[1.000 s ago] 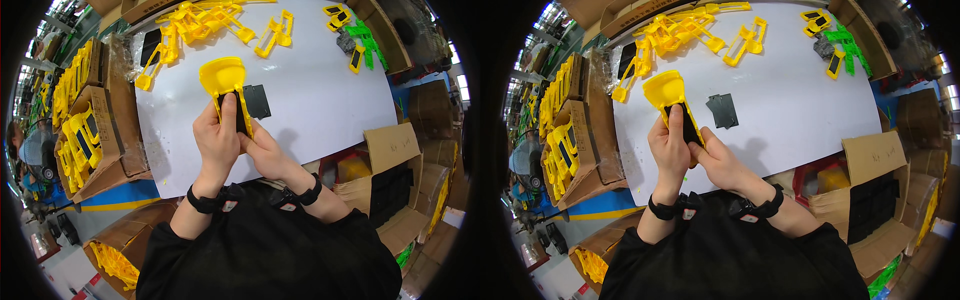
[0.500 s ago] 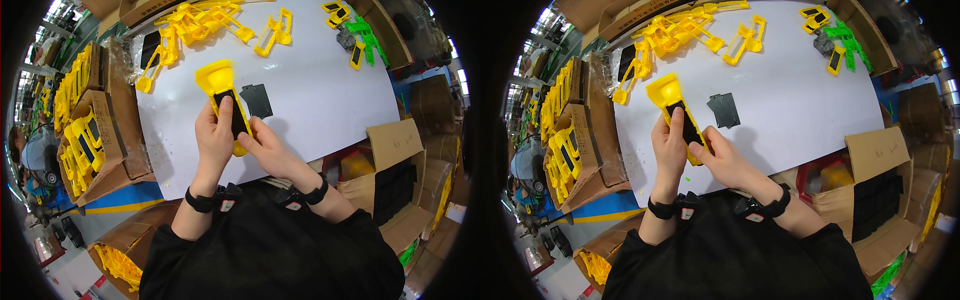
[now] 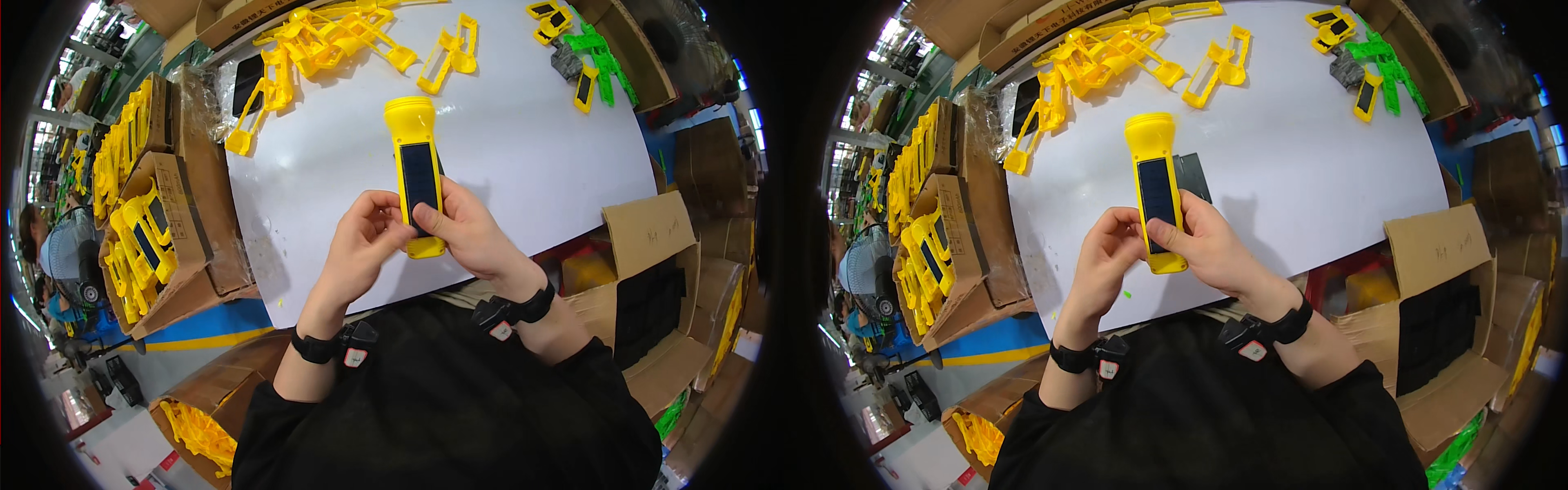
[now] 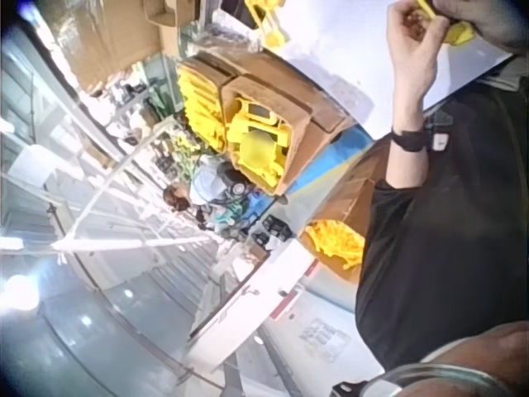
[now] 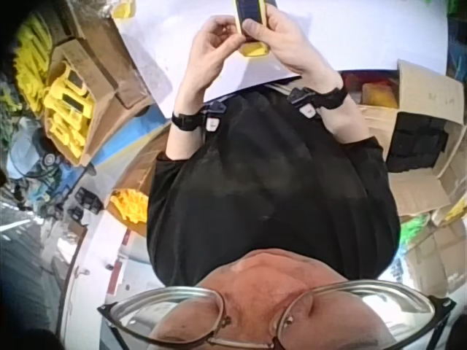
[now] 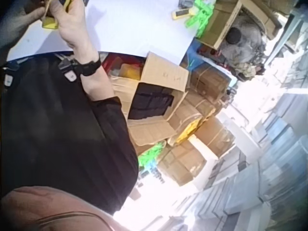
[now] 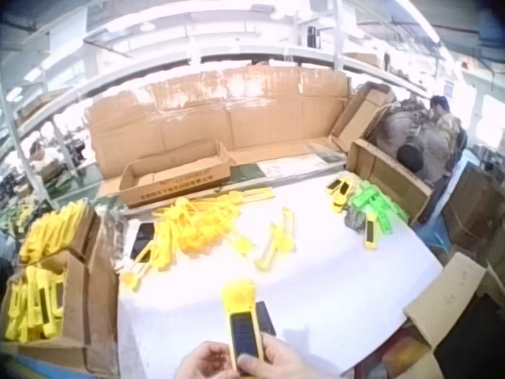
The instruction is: The worker is assembling yellow plastic flashlights by inserting solar panels and components into the housings.
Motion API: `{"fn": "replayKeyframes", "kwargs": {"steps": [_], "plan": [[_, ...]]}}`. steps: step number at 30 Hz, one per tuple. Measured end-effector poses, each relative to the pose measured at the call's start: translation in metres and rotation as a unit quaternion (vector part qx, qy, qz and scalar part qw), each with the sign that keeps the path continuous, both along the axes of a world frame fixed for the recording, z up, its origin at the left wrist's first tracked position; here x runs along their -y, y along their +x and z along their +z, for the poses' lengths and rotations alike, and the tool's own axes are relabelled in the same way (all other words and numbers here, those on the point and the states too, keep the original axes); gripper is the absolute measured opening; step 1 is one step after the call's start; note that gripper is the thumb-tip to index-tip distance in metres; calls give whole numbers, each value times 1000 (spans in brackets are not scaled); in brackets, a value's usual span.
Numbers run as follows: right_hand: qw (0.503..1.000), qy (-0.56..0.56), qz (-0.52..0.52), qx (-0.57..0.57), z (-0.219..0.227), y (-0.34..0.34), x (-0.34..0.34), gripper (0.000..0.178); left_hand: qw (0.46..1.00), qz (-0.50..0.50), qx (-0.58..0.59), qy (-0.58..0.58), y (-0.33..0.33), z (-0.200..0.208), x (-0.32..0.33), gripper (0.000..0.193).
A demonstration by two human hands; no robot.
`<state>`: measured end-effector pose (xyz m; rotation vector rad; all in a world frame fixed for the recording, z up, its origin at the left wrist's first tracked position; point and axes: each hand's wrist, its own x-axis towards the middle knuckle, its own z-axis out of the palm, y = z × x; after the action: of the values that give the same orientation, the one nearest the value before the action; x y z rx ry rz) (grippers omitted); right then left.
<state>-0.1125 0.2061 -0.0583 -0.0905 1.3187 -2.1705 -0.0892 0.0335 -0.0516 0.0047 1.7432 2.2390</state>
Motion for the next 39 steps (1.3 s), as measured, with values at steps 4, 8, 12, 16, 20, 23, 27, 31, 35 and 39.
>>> {"fn": "replayKeyframes", "kwargs": {"steps": [4, 8, 12, 16, 20, 23, 27, 31, 35, 39], "plan": [[999, -13, 36, 21, 0, 1, -13, 27, 995, -19, 67, 66, 4, -6, 5, 33], [999, 12, 40, -10, 4, 6, -17, 20, 991, -26, 76, 109, 8, 2, -1, 44], [998, -20, 40, 33, 4, 9, -17, 17, 988, -35, 87, 123, 11, -3, -2, 44], [998, -28, 39, 46, -6, 16, -21, 18, 992, -10, 75, 101, 17, 2, -7, 44], [993, -76, 37, 84, -5, 18, -21, 19, 991, -35, 74, 104, 17, 4, -3, 44], [992, -73, 24, 96, 3, 16, -18, 22, 977, -23, 90, 193, 16, 4, -3, 42], [998, 1, 49, 35, 11, 15, -21, 26, 991, -41, 62, 114, 18, 1, -7, 38], [994, 14, 98, 53, 12, 20, -20, 26, 966, -59, 165, 189, 19, 2, 6, 27], [992, -3, 102, 72, 22, 29, -17, 25, 984, -79, 94, 132, 25, 13, 5, 18], [990, 18, 115, 85, 29, 36, -20, 26, 986, -69, 100, 115, 35, 20, 6, 18]]}}
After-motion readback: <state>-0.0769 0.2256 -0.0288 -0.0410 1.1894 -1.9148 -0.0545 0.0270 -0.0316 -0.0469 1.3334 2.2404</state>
